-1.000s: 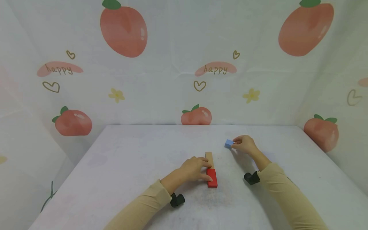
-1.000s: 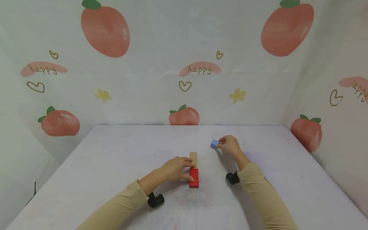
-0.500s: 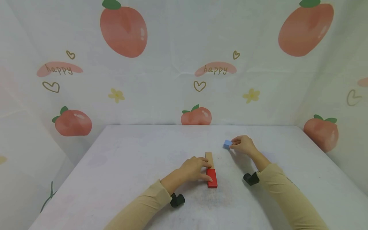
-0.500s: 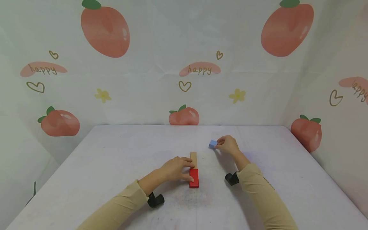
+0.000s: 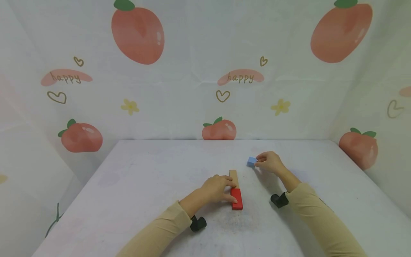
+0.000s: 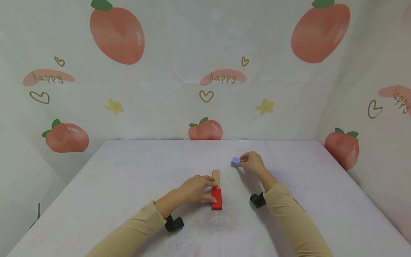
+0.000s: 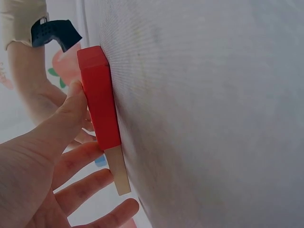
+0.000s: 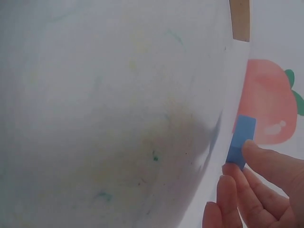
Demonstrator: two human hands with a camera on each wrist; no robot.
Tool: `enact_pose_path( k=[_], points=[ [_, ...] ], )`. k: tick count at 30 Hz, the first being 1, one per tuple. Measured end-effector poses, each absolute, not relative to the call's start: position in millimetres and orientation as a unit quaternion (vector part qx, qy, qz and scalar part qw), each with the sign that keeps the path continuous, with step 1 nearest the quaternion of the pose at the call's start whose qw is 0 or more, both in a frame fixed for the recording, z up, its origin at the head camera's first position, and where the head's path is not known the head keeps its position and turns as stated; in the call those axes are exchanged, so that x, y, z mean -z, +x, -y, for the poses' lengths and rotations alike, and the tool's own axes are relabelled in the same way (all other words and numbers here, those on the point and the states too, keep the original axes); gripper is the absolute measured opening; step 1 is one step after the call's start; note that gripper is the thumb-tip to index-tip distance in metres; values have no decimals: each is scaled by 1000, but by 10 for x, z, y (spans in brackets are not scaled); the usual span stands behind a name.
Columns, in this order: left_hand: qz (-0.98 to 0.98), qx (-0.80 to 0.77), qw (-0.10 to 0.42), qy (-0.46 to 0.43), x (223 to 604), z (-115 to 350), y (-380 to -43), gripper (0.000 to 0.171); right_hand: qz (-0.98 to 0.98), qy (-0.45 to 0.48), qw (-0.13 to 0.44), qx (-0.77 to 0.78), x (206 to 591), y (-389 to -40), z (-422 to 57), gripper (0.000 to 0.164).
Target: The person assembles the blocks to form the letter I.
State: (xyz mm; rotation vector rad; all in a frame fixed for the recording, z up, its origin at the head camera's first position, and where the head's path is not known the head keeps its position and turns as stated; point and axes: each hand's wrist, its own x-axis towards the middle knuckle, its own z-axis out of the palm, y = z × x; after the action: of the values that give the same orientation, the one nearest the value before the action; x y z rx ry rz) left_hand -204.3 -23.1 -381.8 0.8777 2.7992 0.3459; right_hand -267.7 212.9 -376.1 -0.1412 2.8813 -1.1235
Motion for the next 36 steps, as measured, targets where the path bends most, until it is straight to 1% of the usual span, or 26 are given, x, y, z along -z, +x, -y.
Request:
enact_pose_path(
  k=[16,36],
  points=[
    [-943,-115,91,300,3820,235,-2042,55,-929,-41,32,366,3754,-2685,-2047,34],
    [-945,-116,104,288,3815,222,-2044,55,-934,-41,37,354,3776,-2702,-1973,33]
  ],
)
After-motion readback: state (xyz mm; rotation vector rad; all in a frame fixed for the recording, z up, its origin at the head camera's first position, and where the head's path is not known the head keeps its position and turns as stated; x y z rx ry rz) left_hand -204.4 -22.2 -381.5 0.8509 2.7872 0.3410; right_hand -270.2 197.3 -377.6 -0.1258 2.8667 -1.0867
